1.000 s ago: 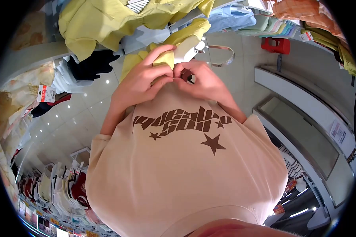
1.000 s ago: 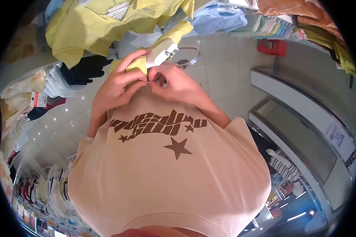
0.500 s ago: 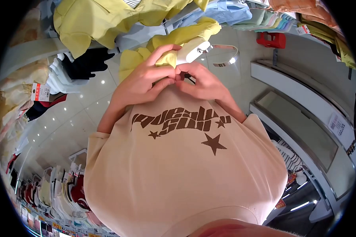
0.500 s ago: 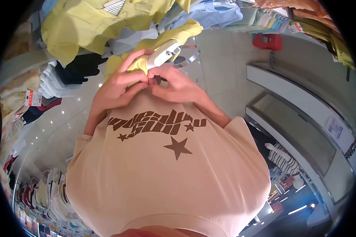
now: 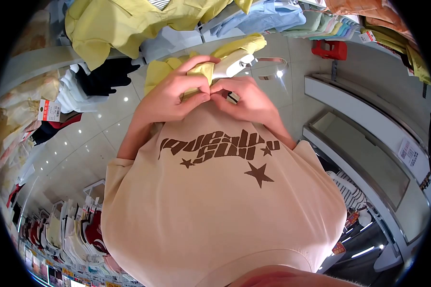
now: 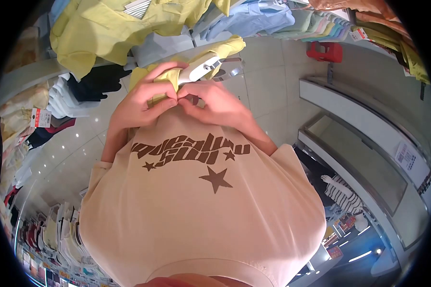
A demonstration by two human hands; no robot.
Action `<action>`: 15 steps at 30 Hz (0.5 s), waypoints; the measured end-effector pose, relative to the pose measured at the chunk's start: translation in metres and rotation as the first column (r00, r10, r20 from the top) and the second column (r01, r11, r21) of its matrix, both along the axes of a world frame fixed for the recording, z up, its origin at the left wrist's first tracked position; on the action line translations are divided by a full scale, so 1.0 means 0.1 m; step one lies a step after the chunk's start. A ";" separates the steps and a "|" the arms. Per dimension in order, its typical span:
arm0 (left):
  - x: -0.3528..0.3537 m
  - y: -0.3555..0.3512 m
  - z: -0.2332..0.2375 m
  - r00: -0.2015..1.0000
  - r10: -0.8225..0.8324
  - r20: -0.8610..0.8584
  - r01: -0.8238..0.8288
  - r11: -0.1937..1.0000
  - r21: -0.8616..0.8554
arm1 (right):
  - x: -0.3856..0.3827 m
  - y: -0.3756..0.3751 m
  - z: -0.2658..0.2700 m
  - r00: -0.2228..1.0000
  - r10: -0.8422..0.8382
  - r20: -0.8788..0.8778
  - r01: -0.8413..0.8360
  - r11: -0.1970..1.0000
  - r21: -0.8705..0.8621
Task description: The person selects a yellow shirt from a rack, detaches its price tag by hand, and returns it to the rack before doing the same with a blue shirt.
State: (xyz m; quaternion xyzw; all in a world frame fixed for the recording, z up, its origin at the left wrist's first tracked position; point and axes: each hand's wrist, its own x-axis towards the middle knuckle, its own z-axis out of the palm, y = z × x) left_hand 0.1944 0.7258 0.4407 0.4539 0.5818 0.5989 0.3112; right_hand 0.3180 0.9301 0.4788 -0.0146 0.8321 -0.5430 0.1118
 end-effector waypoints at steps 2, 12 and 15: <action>-0.01 -0.01 0.04 0.999 -0.037 0.037 0.039 0.998 -0.053 | 0.02 0.03 0.04 0.999 0.036 -0.004 -0.036 0.997 0.066; 0.06 0.02 0.06 0.999 0.030 0.016 -0.029 0.998 -0.063 | 0.11 0.03 -0.02 0.994 -0.057 -0.096 0.064 0.996 0.064; 0.09 0.03 0.06 0.999 0.038 0.027 -0.036 0.998 -0.050 | 0.11 0.01 -0.03 0.991 -0.070 -0.116 0.078 0.995 0.067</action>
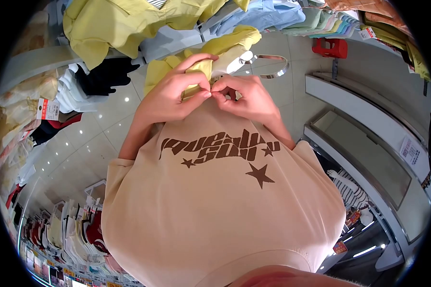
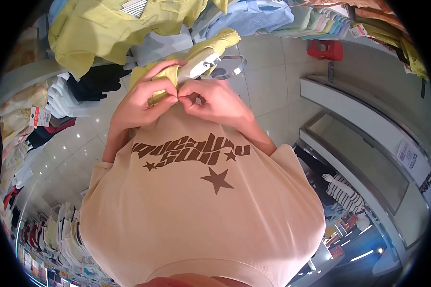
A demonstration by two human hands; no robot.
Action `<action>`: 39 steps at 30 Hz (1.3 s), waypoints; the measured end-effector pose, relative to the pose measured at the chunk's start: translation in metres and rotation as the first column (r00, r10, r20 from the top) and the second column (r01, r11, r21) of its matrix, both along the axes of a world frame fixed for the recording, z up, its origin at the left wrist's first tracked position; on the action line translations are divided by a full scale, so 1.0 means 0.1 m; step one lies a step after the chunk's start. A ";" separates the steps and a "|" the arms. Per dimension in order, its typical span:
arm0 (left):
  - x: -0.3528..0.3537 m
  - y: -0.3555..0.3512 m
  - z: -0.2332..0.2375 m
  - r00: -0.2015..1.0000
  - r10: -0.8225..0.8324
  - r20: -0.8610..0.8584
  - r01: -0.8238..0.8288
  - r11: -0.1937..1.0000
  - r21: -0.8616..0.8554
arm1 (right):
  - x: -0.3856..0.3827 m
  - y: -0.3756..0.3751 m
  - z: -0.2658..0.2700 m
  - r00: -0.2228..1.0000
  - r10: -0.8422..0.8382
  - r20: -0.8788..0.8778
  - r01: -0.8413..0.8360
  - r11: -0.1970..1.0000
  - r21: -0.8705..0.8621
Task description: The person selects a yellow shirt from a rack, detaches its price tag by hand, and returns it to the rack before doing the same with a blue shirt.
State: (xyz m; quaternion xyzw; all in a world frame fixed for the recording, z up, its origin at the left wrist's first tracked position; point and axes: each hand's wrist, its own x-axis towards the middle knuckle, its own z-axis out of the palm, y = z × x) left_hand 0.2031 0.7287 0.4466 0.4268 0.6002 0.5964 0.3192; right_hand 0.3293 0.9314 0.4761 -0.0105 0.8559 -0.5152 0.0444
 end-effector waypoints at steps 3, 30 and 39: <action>0.02 0.00 -0.01 1.000 0.009 -0.004 -0.009 1.000 0.001 | 0.01 -0.02 -0.03 1.000 -0.009 0.002 0.009 1.000 -0.001; 0.07 -0.18 -0.04 0.997 0.076 0.019 -0.077 0.997 0.032 | -0.05 -0.19 -0.11 0.950 0.021 -0.313 0.000 0.998 0.065; 0.03 -0.17 -0.07 0.997 0.065 0.046 -0.067 0.997 0.042 | -0.10 -0.23 -0.18 0.874 0.096 -0.477 -0.025 0.988 0.153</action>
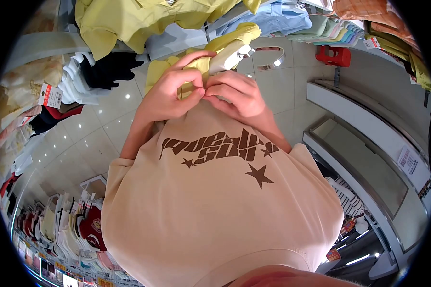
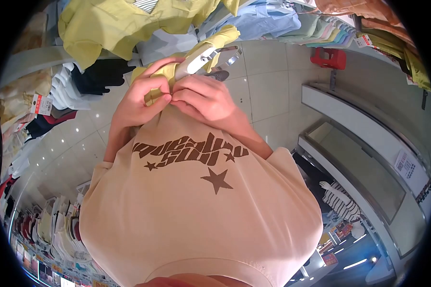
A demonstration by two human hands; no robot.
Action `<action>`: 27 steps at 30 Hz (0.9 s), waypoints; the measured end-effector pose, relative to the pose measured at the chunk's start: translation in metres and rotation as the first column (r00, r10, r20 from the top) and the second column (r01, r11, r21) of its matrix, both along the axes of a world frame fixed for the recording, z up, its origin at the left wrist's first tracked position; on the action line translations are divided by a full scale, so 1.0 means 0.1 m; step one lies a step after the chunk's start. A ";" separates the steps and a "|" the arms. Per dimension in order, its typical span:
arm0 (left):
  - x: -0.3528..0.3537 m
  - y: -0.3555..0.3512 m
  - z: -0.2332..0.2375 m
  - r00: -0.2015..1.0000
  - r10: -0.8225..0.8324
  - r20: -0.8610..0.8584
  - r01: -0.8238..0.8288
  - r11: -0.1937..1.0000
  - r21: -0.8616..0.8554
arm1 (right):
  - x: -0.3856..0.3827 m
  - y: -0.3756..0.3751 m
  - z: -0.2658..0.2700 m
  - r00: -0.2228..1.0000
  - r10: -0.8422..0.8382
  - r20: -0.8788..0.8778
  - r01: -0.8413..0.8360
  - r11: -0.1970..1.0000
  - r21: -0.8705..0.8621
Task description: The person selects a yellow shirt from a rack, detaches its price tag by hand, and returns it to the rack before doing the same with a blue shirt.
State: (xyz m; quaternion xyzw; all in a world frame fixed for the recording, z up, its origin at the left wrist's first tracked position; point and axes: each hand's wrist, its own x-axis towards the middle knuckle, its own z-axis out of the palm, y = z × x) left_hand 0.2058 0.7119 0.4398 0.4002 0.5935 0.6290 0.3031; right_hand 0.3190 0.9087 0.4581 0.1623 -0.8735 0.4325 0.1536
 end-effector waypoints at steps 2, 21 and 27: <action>-0.01 0.00 0.01 1.000 -0.008 0.012 0.008 1.000 0.009 | 0.01 -0.01 -0.01 1.000 -0.015 -0.005 0.015 1.000 0.017; -0.02 0.05 0.00 0.999 -0.052 0.001 0.052 0.999 -0.010 | 0.03 0.04 0.19 0.974 -0.029 0.226 0.028 1.000 0.009; 0.00 0.05 0.01 0.999 -0.040 -0.004 0.040 0.999 -0.008 | 0.02 0.04 0.20 0.974 -0.028 0.225 0.024 0.999 0.024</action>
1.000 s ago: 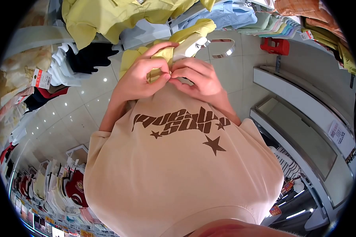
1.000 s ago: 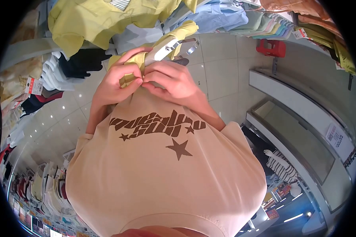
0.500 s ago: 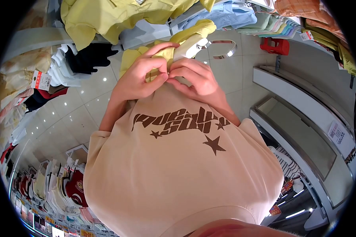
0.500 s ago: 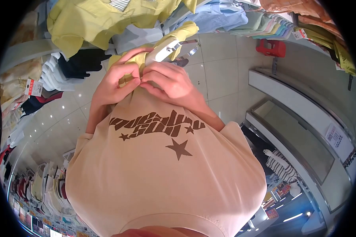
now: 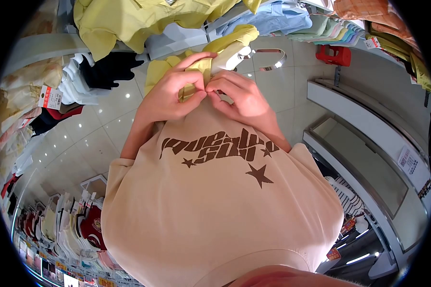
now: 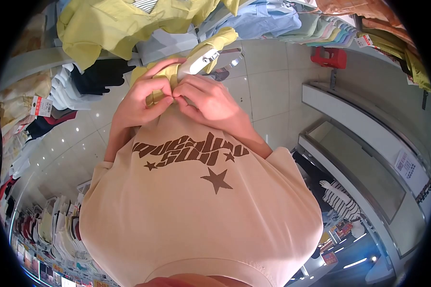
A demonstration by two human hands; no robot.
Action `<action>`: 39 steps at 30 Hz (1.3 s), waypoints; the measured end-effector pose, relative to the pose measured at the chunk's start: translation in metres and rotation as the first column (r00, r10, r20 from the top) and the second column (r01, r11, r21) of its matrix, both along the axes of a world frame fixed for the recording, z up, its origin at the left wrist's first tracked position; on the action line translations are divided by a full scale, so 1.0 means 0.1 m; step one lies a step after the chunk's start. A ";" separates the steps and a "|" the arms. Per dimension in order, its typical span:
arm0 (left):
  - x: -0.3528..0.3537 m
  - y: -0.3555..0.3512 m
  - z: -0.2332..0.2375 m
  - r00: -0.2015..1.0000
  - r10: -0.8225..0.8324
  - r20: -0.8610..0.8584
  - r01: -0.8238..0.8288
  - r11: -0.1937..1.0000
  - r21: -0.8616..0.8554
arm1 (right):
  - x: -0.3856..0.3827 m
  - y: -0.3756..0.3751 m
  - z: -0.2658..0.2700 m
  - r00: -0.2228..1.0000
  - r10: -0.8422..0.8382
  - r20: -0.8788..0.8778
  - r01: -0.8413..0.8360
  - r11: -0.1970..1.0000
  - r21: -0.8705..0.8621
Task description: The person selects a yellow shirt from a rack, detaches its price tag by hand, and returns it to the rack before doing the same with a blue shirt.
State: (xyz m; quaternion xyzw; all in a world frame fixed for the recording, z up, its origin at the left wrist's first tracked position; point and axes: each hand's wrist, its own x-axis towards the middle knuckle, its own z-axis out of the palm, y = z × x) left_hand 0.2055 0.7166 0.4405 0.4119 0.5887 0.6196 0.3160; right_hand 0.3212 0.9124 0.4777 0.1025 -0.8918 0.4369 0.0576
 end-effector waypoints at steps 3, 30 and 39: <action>0.01 0.00 0.03 1.000 0.015 0.014 -0.015 1.000 -0.022 | -0.01 -0.01 -0.01 1.000 0.001 -0.026 0.001 0.999 0.054; -0.01 0.33 -0.08 0.964 0.246 -0.104 -0.250 0.968 -0.020 | -0.01 0.08 -0.27 0.925 -0.295 0.239 0.353 0.900 -0.254; -0.05 0.57 -0.12 0.960 0.262 -0.102 -0.264 0.964 -0.011 | -0.09 0.31 -0.30 0.926 -0.293 0.238 0.349 0.906 -0.242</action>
